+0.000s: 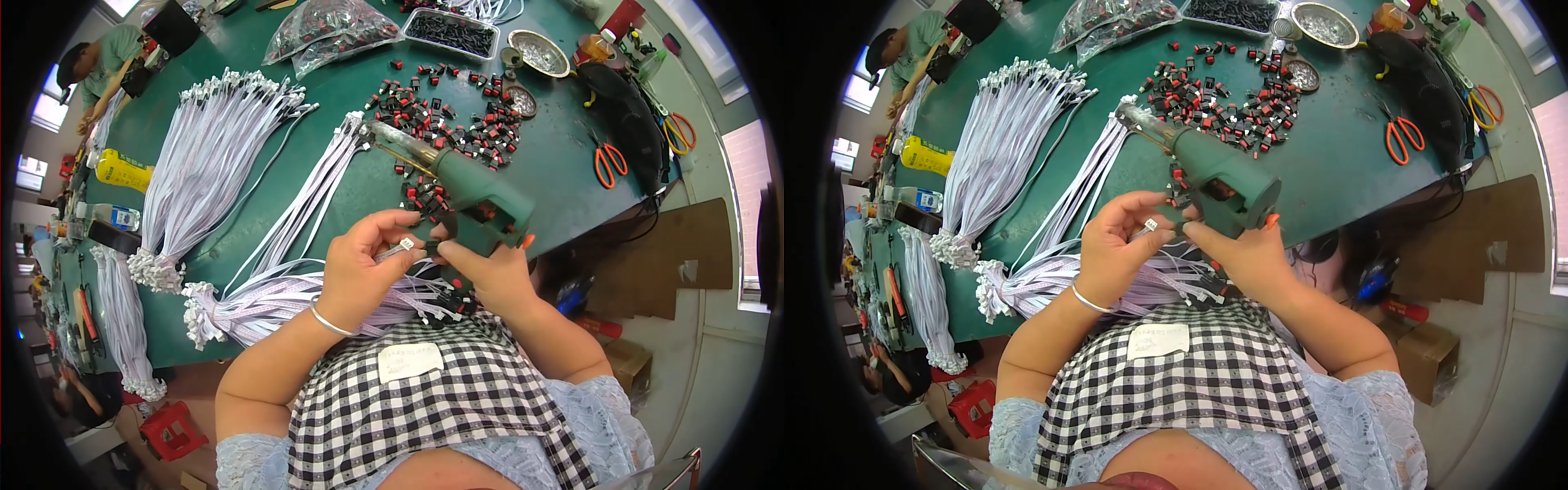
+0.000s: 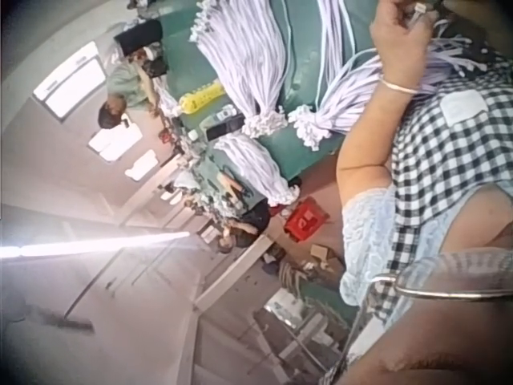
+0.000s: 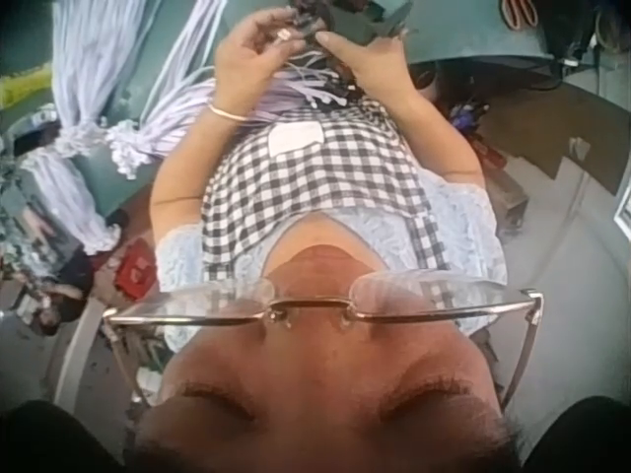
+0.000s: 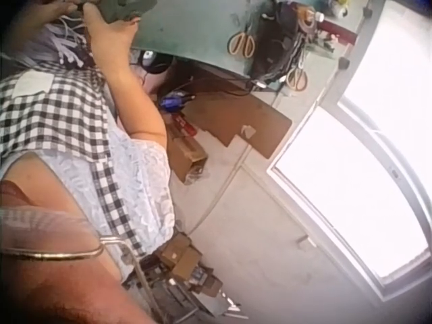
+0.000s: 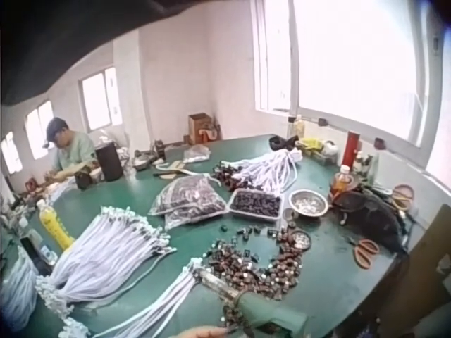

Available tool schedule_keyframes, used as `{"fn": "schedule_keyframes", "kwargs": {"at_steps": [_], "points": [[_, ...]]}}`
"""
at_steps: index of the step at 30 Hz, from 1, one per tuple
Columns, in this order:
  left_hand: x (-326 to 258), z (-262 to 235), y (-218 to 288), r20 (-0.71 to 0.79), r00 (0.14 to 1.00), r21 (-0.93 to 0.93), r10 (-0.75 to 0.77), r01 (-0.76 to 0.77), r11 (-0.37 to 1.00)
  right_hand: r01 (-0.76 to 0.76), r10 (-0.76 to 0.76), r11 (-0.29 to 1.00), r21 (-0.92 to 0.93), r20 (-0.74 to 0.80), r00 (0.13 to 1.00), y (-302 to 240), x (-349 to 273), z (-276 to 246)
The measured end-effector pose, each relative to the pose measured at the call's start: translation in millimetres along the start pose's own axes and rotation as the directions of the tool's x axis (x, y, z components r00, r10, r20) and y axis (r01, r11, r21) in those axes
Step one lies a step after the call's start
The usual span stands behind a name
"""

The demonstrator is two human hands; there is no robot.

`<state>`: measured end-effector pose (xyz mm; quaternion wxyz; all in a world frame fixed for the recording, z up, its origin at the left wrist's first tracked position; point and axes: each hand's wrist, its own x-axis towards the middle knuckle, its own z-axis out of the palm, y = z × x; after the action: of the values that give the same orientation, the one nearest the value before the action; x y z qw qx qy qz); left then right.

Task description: The person attaches small electrical switches to the ends of ribbon cables and solders the connections using a soldering gun.

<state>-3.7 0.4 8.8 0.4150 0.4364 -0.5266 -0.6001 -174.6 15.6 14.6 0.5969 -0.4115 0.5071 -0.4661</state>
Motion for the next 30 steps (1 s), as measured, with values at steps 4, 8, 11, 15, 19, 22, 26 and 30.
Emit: {"fn": "schedule_keyframes", "kwargs": {"at_steps": [4, 8, 11, 15, 19, 22, 26, 30], "points": [[-3.4, -1.1, 2.3, -0.014, 1.000, 0.005, -0.011, 0.011, 1.000, -0.048, 0.042, 0.989, 0.142, 0.049, 0.998, 6.1, 3.2, -11.5], [-3.0, -4.3, 0.0, 0.068, 0.997, 0.150, -0.032, 0.022, 0.989, -0.185, 0.186, 0.981, 0.063, 0.002, 0.983, 1.5, 1.0, -5.2], [-0.9, -6.2, 0.4, 0.092, 0.993, -0.108, -0.074, 0.084, 0.991, -0.027, 0.028, 1.000, 0.014, -0.001, 1.000, 2.1, 4.4, -6.8], [3.9, -10.3, 7.5, 0.181, 0.933, -0.175, -0.310, 0.341, 0.924, 0.132, -0.136, 0.975, -0.179, -0.010, 0.991, 8.3, 3.2, -8.6], [6.1, -10.0, 14.8, 0.211, 0.919, -0.211, -0.332, 0.374, 0.903, 0.314, -0.298, 0.858, -0.407, 0.104, 0.949, 21.3, 4.3, -15.4], [5.7, -12.9, 11.6, 0.235, 0.902, -0.181, -0.362, 0.407, 0.895, 0.282, -0.251, 0.854, -0.438, 0.128, 0.959, 18.3, 3.6, -15.4], [7.5, -10.4, 9.3, 0.243, 0.917, -0.116, -0.316, 0.350, 0.929, 0.323, -0.310, 0.856, -0.405, 0.100, 0.946, 26.7, 3.4, -14.3], [8.8, -9.4, 7.8, 0.245, 0.911, -0.084, -0.331, 0.360, 0.929, 0.321, -0.294, 0.840, -0.437, 0.130, 0.947, 22.1, 2.2, -12.9]]}}
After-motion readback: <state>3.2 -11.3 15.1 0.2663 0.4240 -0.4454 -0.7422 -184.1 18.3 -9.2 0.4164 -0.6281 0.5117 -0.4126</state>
